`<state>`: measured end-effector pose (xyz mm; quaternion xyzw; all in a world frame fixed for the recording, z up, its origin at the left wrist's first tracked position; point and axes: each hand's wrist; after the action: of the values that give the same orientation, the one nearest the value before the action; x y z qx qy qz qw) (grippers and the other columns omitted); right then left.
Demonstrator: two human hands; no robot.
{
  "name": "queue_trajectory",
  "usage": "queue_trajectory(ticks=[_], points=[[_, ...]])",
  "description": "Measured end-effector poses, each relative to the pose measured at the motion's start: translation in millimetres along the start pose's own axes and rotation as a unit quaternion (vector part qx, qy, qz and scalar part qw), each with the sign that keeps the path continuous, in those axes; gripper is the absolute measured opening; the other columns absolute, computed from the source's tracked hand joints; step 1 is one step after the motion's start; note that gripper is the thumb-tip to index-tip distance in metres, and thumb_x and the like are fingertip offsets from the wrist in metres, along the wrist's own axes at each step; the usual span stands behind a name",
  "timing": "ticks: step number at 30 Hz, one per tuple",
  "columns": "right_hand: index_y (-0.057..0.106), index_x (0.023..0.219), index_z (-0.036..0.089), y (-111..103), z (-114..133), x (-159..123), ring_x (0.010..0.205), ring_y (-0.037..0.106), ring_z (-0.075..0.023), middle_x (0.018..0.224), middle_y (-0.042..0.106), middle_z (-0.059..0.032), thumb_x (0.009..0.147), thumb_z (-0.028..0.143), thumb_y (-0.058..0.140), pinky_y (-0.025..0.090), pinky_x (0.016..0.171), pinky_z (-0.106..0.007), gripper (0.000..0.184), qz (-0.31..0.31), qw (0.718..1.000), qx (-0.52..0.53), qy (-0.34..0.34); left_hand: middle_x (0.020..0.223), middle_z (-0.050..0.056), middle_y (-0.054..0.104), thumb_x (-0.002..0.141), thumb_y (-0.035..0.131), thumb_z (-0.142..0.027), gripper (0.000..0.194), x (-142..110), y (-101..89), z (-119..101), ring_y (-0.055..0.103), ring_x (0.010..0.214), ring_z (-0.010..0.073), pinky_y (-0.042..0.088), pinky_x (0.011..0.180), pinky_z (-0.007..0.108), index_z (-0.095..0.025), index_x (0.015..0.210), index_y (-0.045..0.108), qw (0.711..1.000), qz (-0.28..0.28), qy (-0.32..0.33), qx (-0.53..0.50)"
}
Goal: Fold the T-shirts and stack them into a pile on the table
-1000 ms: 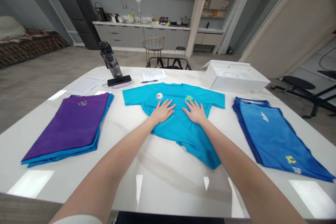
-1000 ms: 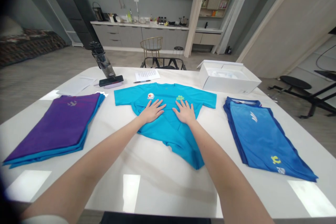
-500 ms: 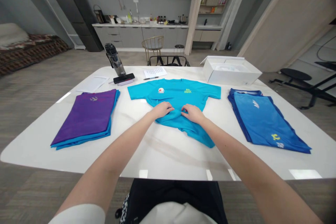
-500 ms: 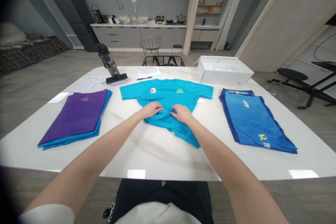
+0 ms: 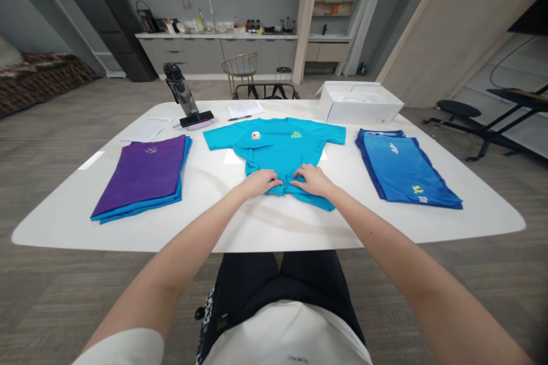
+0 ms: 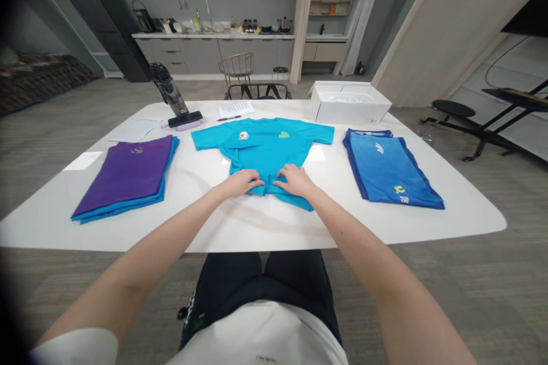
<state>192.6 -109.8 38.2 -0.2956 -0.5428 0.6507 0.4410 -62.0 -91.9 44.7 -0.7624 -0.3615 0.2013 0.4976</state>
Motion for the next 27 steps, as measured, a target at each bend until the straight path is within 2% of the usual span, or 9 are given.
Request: queue_trajectory(ticks=[4,6,9,11,14,18,20,24,27], points=[[0.073,0.088,0.021,-3.5,5.7,-14.7,0.101,0.061,-0.0265,0.103,0.070,-0.0082,0.095,0.045,0.068,0.043,0.086,-0.035,0.025,0.007,0.999,0.022,-0.027,0.091,0.005,0.069,0.104,0.044,-0.047,0.039,-18.3,-3.5,-8.2,0.063,0.086,0.0204,0.044,0.077,0.030,-0.020,0.084,0.063,0.999,-0.027,0.014,-0.036],[0.073,0.098,0.022,-5.4,10.1,-23.8,0.091,0.064,-0.0222,0.098,0.072,-0.0056,0.096,0.042,0.068,0.044,0.079,-0.030,0.021,0.029,0.997,0.072,-0.018,0.086,0.004,0.066,0.106,0.038,-0.047,0.042,-29.2,-6.2,-11.2,0.062,0.083,0.0199,0.044,0.076,0.031,-0.021,0.083,0.060,0.997,-0.046,0.018,-0.066],[0.069,0.121,0.022,-8.9,21.1,-39.5,0.086,0.066,-0.0205,0.099,0.074,-0.0055,0.097,0.043,0.065,0.043,0.073,-0.027,0.032,0.051,0.992,0.109,0.023,0.081,0.003,0.063,0.107,0.034,-0.048,0.044,-45.6,-8.4,-15.6,0.061,0.080,0.0198,0.045,0.076,0.031,-0.021,0.079,0.055,0.996,-0.056,0.014,-0.073],[0.068,0.128,0.022,-11.0,32.0,-50.4,0.085,0.067,-0.0211,0.096,0.075,-0.0061,0.099,0.047,0.061,0.044,0.072,-0.027,0.039,0.063,0.990,0.121,0.036,0.083,0.004,0.063,0.106,0.034,-0.049,0.044,-55.9,-8.2,-19.1,0.061,0.081,0.0202,0.045,0.078,0.031,-0.022,0.079,0.055,0.997,-0.051,0.013,-0.056],[0.074,0.113,0.020,-11.5,49.5,-66.4,0.079,0.068,-0.0203,0.085,0.075,-0.0046,0.105,0.051,0.047,0.047,0.070,-0.027,0.042,0.086,0.982,0.165,0.038,0.087,0.005,0.067,0.106,0.034,-0.051,0.045,-70.9,-6.7,-25.2,0.064,0.086,0.0211,0.046,0.080,0.031,-0.022,0.082,0.060,0.999,-0.025,0.010,-0.020],[0.074,0.111,0.020,-6.3,59.8,-83.9,0.063,0.067,-0.0156,0.082,0.075,-0.0031,0.109,0.037,0.036,0.051,0.061,-0.026,0.041,0.143,0.955,0.238,0.105,0.088,0.005,0.072,0.104,0.041,-0.055,0.045,-91.0,-5.1,-35.2,0.067,0.087,0.0211,0.046,0.078,0.028,-0.023,0.082,0.064,0.999,0.014,-0.029,0.042],[0.072,0.117,0.020,-4.2,56.2,-90.9,0.071,0.069,-0.0160,0.091,0.076,-0.0041,0.106,0.030,0.044,0.054,0.067,-0.026,0.031,0.117,0.965,0.211,0.104,0.086,0.005,0.072,0.102,0.047,-0.056,0.043,-100.8,-3.6,-42.2,0.068,0.084,0.0214,0.045,0.073,0.028,-0.023,0.082,0.065,0.995,0.025,-0.063,0.070],[0.071,0.116,0.020,-6.2,45.1,-108.6,0.111,0.064,-0.0248,0.117,0.071,-0.0102,0.101,0.029,0.057,0.050,0.097,-0.036,0.023,0.032,0.998,0.046,0.013,0.102,0.009,0.072,0.103,0.047,-0.051,0.037,-119.6,3.8,-59.1,0.068,0.091,0.0236,0.046,0.074,0.030,-0.021,0.097,0.066,0.987,0.014,-0.097,0.129],[0.063,0.127,0.017,-11.0,45.8,-128.4,0.115,0.062,-0.0287,0.121,0.067,-0.0149,0.104,0.037,0.052,0.048,0.097,-0.038,0.032,0.011,0.998,-0.039,0.054,0.112,0.013,0.068,0.105,0.043,-0.050,0.037,-132.3,11.4,-68.3,0.067,0.099,0.0253,0.048,0.081,0.032,-0.018,0.110,0.063,0.979,0.000,-0.110,0.171]])
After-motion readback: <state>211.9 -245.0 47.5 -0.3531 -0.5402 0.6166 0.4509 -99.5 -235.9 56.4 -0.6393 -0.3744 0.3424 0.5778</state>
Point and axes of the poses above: each hand's wrist, its own x-axis towards the middle knuckle, its own y-axis out of the palm, z = x × y
